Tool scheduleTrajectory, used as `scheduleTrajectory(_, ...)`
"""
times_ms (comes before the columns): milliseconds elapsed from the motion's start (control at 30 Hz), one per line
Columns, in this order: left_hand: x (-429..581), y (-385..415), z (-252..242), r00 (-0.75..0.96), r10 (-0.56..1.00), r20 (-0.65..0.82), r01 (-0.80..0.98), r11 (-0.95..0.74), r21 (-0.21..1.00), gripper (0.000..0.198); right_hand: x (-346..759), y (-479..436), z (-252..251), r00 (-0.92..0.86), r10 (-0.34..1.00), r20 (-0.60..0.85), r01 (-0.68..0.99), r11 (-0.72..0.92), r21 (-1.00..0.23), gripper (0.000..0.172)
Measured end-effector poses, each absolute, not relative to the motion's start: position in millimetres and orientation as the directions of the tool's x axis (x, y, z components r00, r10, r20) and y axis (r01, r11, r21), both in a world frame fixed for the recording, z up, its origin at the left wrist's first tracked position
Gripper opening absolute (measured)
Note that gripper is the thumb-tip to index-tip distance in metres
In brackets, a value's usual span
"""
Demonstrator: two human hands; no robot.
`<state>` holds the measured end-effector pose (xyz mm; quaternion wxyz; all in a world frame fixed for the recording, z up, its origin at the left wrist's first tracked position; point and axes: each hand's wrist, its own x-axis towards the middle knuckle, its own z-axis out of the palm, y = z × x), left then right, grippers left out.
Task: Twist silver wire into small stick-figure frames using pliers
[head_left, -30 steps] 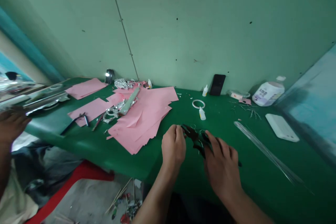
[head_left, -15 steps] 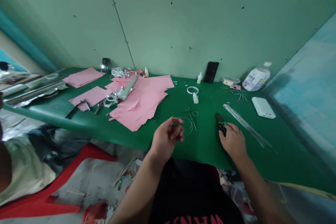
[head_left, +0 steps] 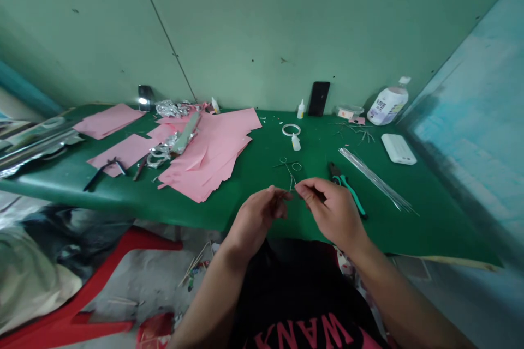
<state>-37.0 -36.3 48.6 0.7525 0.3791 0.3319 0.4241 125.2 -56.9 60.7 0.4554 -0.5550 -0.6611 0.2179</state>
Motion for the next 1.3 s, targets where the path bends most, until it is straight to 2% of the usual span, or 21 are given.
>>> scheduleTrajectory(100, -38.7, -36.5, 48.3, 0.437, 0.888, -0.140, -0.398, 0.331, 0.856, 0.025, 127.0, -54.9, 56.7, 0.068, 0.941, 0.332, 0.542, 0.244, -0.804, 0.028)
scheduleTrajectory(300, -38.8, -36.6, 42.0, 0.455, 0.877, -0.156, -0.459, 0.381, 0.803, 0.020, 126.4, -53.2, 57.3, 0.066, 0.953, 0.295, 0.481, 0.229, -0.846, 0.028)
scheduleTrajectory(400, -41.2, -31.6, 28.5, 0.472, 0.868, -0.152, -0.380, 0.356, 0.854, 0.021, 128.6, -50.8, 46.8, 0.054, 0.966, 0.253, 0.470, 0.199, -0.860, 0.029)
scheduleTrajectory(500, -43.1, -23.6, 8.7, 0.487, 0.856, -0.175, -0.209, 0.308, 0.928, 0.028, 131.7, -51.0, 26.4, 0.017, 0.991, 0.132, 0.456, 0.109, -0.883, 0.031)
scheduleTrajectory(600, -40.7, -16.5, -9.6, 0.475, 0.854, -0.211, -0.182, 0.330, 0.926, 0.032, 136.6, -49.8, 4.2, -0.053, 0.998, 0.034, 0.417, 0.053, -0.907, 0.037)
scheduleTrajectory(667, -37.3, -12.0, -18.4, 0.427, 0.871, -0.243, -0.199, 0.352, 0.914, 0.036, 143.7, -41.6, -6.7, -0.065, 0.997, 0.033, 0.428, 0.058, -0.902, 0.044)
scheduleTrajectory(733, -33.8, -6.0, -24.9, 0.309, 0.913, -0.265, -0.159, 0.324, 0.932, 0.040, 154.9, -23.3, -13.5, -0.005, 0.998, 0.065, 0.498, 0.059, -0.865, 0.048)
scheduleTrajectory(867, -30.6, 12.9, -34.5, 0.110, 0.963, -0.246, 0.007, 0.247, 0.969, 0.037, 176.6, 36.5, -24.7, 0.129, 0.986, 0.101, 0.652, -0.008, -0.758, 0.038)
scheduleTrajectory(1067, -37.1, 40.0, -39.8, 0.019, 0.981, -0.191, 0.403, 0.167, 0.900, 0.022, 178.5, 96.6, -49.5, 0.152, 0.988, 0.026, 0.780, -0.104, -0.617, 0.029)
scheduleTrajectory(1167, -39.7, 43.7, -39.8, -0.037, 0.994, -0.101, 0.570, 0.104, 0.815, 0.019, 181.2, 101.8, -54.4, 0.141, 0.990, 0.006, 0.779, -0.108, -0.617, 0.020)
scheduleTrajectory(1300, -46.6, 36.9, -43.0, -0.070, 0.997, -0.009, 0.685, 0.055, 0.727, 0.020, 186.6, 91.8, -50.7, 0.145, 0.989, 0.014, 0.727, -0.097, -0.680, 0.009)
